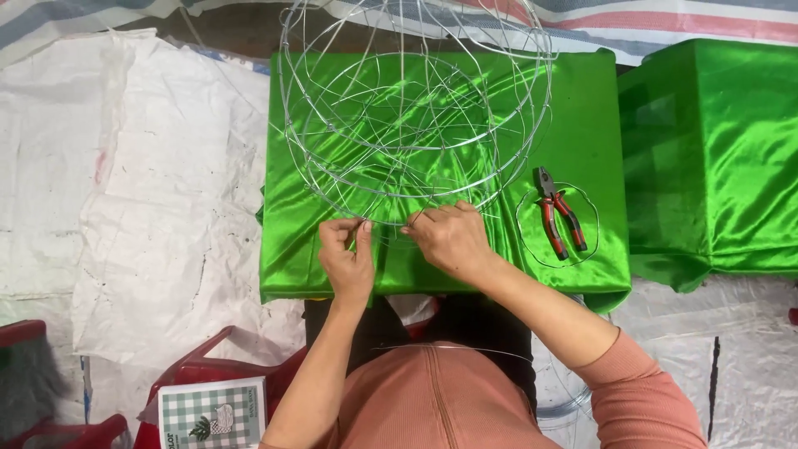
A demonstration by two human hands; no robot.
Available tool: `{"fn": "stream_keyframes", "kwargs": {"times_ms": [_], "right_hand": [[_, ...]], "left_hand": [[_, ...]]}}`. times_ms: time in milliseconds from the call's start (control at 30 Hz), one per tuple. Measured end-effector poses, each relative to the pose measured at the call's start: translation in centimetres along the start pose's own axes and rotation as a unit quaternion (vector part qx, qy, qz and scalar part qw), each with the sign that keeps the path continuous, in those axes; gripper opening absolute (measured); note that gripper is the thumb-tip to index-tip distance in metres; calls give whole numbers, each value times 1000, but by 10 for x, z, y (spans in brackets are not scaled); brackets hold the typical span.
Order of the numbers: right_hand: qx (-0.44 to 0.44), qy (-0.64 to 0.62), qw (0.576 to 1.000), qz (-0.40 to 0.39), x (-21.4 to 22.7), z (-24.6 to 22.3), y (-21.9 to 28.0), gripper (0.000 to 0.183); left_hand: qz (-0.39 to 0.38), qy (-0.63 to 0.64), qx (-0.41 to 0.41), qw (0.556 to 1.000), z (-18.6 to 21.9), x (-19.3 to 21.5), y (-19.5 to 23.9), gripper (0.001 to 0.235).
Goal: Constructing a spherical wire frame by cutting and bending metal wires with pliers.
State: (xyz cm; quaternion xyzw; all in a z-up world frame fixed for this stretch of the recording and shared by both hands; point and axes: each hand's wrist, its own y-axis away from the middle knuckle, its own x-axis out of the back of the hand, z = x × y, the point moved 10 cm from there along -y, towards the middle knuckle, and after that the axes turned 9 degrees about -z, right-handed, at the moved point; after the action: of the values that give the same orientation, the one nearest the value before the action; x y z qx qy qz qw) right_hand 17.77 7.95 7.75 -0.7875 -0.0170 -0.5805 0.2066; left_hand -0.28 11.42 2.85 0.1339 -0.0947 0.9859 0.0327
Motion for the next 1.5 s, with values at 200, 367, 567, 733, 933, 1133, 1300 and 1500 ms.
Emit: {"fn": "stream_keyframes", "kwargs": {"times_ms": [200, 367, 567, 733, 933, 1133, 1300, 1500], "right_hand": [[-12, -5, 999, -35, 15, -8, -12, 26], [2, -36, 998, -57, 15, -3, -13, 31], [14, -52, 997, -58, 13, 1, -11, 35], [10, -56, 995, -80, -1, 11, 0, 27], [16, -67, 995, -67, -16, 22, 15, 22], [12, 21, 999, 42, 70, 0, 15, 20], [-34, -6, 994, 104, 153, 7, 20, 7], [6, 0, 980, 197, 173, 33, -4, 11]], "left_hand": [[-65, -88, -66, 992, 45, -17, -3, 22], [-62, -82, -60, 993, 50, -25, -6, 12], [-69, -40, -50, 996, 42, -35, 2, 17], [-99, -15, -56, 993, 37, -35, 11, 32], [-37, -104, -62, 992, 15, 0, 14, 41], [-21, -188, -281, 941, 116, 5, -13, 21], [-47, -175, -357, 917, 165, -15, -28, 21], [-6, -187, -373, 909, 188, -21, -39, 25]]}}
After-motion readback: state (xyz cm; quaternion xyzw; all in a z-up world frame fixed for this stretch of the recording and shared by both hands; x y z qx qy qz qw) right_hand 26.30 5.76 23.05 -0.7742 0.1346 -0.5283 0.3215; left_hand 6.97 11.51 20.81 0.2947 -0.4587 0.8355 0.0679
